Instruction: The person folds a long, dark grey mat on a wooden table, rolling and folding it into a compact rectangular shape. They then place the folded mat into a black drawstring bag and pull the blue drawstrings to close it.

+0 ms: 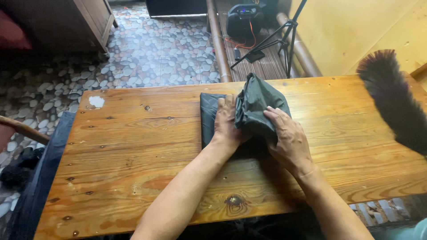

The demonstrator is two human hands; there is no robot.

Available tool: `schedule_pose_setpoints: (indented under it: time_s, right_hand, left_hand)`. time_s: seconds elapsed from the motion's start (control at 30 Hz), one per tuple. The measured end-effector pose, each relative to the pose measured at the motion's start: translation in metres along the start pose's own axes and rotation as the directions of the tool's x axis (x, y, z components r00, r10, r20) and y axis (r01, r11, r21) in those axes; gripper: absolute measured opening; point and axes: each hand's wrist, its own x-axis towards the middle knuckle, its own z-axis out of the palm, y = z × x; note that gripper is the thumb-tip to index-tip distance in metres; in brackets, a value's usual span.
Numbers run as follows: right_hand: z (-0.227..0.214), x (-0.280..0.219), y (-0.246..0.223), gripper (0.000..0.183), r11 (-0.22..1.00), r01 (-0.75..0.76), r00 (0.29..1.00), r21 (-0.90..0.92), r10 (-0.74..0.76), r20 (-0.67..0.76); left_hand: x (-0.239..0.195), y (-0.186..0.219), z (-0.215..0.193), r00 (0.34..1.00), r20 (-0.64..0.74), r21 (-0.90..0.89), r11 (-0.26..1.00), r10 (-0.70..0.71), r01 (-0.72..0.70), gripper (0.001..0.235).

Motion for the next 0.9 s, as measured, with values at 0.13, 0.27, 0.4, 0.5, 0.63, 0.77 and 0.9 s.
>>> schedule_pose_setpoints:
  time_s: [0.13, 0.27, 0.4, 0.5, 0.63, 0.77, 0.9]
  right_hand:
    - [0.000, 0.003, -0.001, 0.093, 0.996, -0.049, 0.993, -0.075, 0.057, 0.101]
    - [-0.007, 0.002, -0.001, 0.082, 0.996, -0.094, 0.983, -0.001, 0.093, 0.159]
    - [0.000, 0.002, 0.001, 0.083, 0.999, -0.053, 0.981, -0.014, 0.055, 0.185]
    - [-0.002, 0.006, -0.015, 0.090, 0.999, 0.012, 0.985, -0.050, -0.003, 0.173]
    - [-0.005, 0.012, -0.022, 0.102, 0.996, 0.026, 0.971, -0.089, -0.004, 0.240]
    - [0.005, 0.007, -0.017, 0.091, 0.997, 0.056, 0.987, -0.046, -0.048, 0.153]
    - [0.006, 0.005, -0.022, 0.091, 0.996, 0.078, 0.990, -0.038, -0.073, 0.118]
  left_hand:
    - [-0.016, -0.007, 0.005, 1.000, 0.023, 0.020, 1.000, -0.006, 0.006, 0.068]
    - [-0.054, -0.019, -0.069, 0.965, 0.240, -0.140, 0.988, 0.103, -0.071, 0.100]
    - [-0.076, -0.034, -0.078, 0.934, 0.219, -0.242, 0.943, 0.283, -0.229, 0.096]
    - [-0.080, -0.034, -0.052, 0.947, 0.158, -0.211, 0.946, 0.281, -0.245, 0.085]
    - [-0.084, -0.032, -0.057, 0.958, 0.071, -0.232, 0.939, 0.276, -0.254, 0.082]
    - [-0.087, -0.031, -0.052, 0.968, -0.016, -0.210, 0.946, 0.250, -0.248, 0.083]
    - [-0.087, -0.031, -0.034, 0.974, -0.046, -0.214, 0.951, 0.220, -0.225, 0.083]
